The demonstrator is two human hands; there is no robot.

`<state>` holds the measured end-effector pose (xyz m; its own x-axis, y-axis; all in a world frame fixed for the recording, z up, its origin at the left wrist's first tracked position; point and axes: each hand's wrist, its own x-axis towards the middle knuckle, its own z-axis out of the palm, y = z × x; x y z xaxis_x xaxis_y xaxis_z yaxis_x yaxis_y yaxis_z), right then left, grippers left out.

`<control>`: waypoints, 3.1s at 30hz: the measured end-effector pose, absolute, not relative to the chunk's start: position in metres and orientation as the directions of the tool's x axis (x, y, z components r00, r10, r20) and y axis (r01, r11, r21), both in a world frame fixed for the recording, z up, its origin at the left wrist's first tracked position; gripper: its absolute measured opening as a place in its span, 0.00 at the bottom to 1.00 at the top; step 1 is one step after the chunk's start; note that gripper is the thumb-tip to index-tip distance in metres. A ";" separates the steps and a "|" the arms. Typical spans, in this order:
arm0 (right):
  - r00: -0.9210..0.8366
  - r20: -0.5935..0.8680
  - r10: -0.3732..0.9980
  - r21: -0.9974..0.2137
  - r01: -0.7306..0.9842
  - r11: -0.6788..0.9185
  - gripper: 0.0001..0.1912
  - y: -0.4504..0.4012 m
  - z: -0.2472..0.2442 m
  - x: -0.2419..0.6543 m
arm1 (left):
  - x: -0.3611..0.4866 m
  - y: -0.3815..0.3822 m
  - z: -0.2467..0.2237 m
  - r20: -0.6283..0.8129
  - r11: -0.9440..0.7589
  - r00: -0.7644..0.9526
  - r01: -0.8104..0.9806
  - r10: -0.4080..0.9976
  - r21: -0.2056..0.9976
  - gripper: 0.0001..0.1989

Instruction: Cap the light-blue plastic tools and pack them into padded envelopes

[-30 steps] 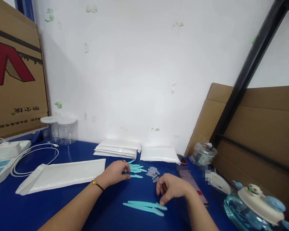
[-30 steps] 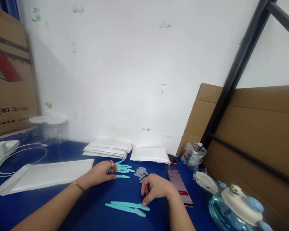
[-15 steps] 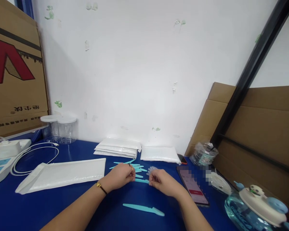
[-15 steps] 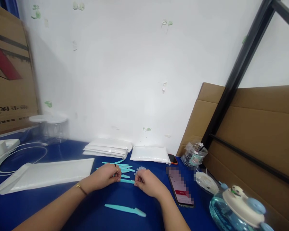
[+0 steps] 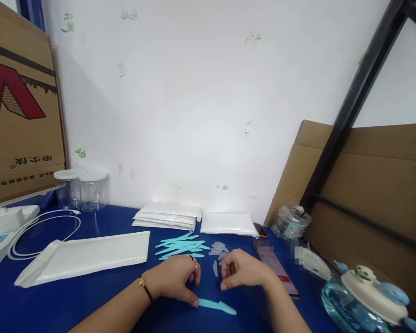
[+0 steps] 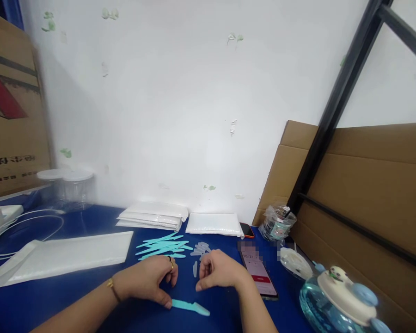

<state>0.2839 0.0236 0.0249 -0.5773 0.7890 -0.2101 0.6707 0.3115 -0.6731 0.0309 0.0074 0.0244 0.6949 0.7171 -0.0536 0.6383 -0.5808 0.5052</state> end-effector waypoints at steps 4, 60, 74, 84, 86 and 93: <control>-0.661 -0.335 0.671 -0.684 0.661 0.310 0.16 0.018 0.022 0.279 | 0.034 0.009 0.017 -0.049 -0.578 0.673 0.669 0.738 0.468 0.07; -0.349 0.282 0.894 -0.818 0.400 0.414 0.14 0.043 0.003 0.271 | -0.005 0.041 0.023 0.124 -0.445 0.484 0.633 0.866 0.634 0.19; -0.396 0.126 0.910 -0.945 0.230 0.231 0.20 0.038 -0.001 0.253 | -0.002 0.039 0.023 0.128 -0.475 0.511 0.638 0.850 0.606 0.18; -0.522 -0.020 0.853 -0.920 0.343 0.188 0.17 0.028 -0.002 0.249 | 0.016 0.025 0.019 0.059 -0.538 0.619 0.628 0.783 0.562 0.16; -0.563 -0.067 0.824 -0.885 0.416 0.212 0.16 0.026 0.003 0.252 | 0.014 0.026 0.018 0.030 -0.535 0.612 0.665 0.790 0.521 0.14; -0.403 0.237 0.884 -0.509 0.723 0.466 0.08 0.038 0.016 0.284 | 0.001 0.037 0.017 0.114 -0.454 0.441 0.840 0.890 0.297 0.08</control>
<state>0.2843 0.0381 0.0159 -0.4030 0.8839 0.2373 0.7233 0.4664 -0.5092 0.0013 0.0370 0.0172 0.4408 0.8904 0.1139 0.8401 -0.4539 0.2971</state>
